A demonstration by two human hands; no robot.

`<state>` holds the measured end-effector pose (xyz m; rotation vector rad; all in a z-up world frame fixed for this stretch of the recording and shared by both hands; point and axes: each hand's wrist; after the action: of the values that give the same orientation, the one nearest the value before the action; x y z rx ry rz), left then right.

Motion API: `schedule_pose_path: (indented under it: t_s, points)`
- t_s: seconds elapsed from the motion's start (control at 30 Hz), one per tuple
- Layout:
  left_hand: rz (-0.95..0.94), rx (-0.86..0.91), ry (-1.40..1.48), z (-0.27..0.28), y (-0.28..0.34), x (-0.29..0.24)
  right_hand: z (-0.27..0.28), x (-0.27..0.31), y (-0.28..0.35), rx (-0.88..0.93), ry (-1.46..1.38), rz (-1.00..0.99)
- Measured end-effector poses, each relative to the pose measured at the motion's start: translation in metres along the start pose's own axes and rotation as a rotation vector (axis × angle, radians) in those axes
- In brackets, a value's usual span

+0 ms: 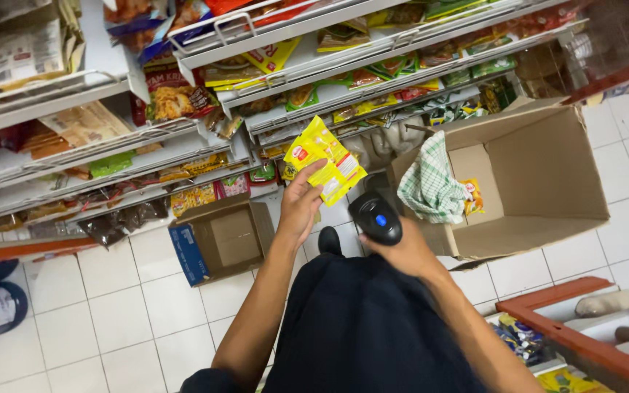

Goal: The person uses a handheld scanner to scan packets of food on retail shelves, places some into a cardboard box, and then wipes a shelf support with a cloth and a spray bottle.

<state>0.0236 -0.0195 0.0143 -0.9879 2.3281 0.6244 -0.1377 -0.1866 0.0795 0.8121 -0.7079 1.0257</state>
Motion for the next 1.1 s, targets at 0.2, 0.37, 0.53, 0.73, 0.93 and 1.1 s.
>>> schedule_pose_path:
  t_s: [0.2, 0.37, 0.53, 0.73, 0.93, 1.1]
  points:
    - [-0.079, 0.019, 0.06, 0.003, -0.003, 0.009, -0.011, 0.016, 0.006, 0.136, 0.038, 0.051]
    - [-0.067, -0.011, 0.04, 0.009, -0.001, 0.009, -0.011, 0.016, 0.006, 0.144, 0.049, 0.071]
    - [-0.082, -0.031, -0.035, 0.018, 0.0, 0.017, -0.014, 0.008, 0.0, 0.09, 0.032, 0.058]
    - [-0.11, -0.068, -0.434, 0.014, 0.011, 0.039, -0.024, 0.002, -0.026, -0.298, -0.046, 0.165]
    - [-0.296, 0.223, -0.343, -0.03, 0.039, 0.021, -0.03, -0.008, -0.044, -0.231, -0.253, -0.174]
    - [-0.296, 0.207, -0.541, -0.061, 0.058, -0.025, -0.021, -0.014, -0.053, -0.326, -0.53, 0.071]
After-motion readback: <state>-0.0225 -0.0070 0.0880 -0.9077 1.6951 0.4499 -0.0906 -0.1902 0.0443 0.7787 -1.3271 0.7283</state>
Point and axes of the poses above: each hand's wrist, its own y-axis away from the middle knuckle, its own z-axis out of the back of the hand, x = y × z, and after that the axes turned 6 degrees about y, right-handed
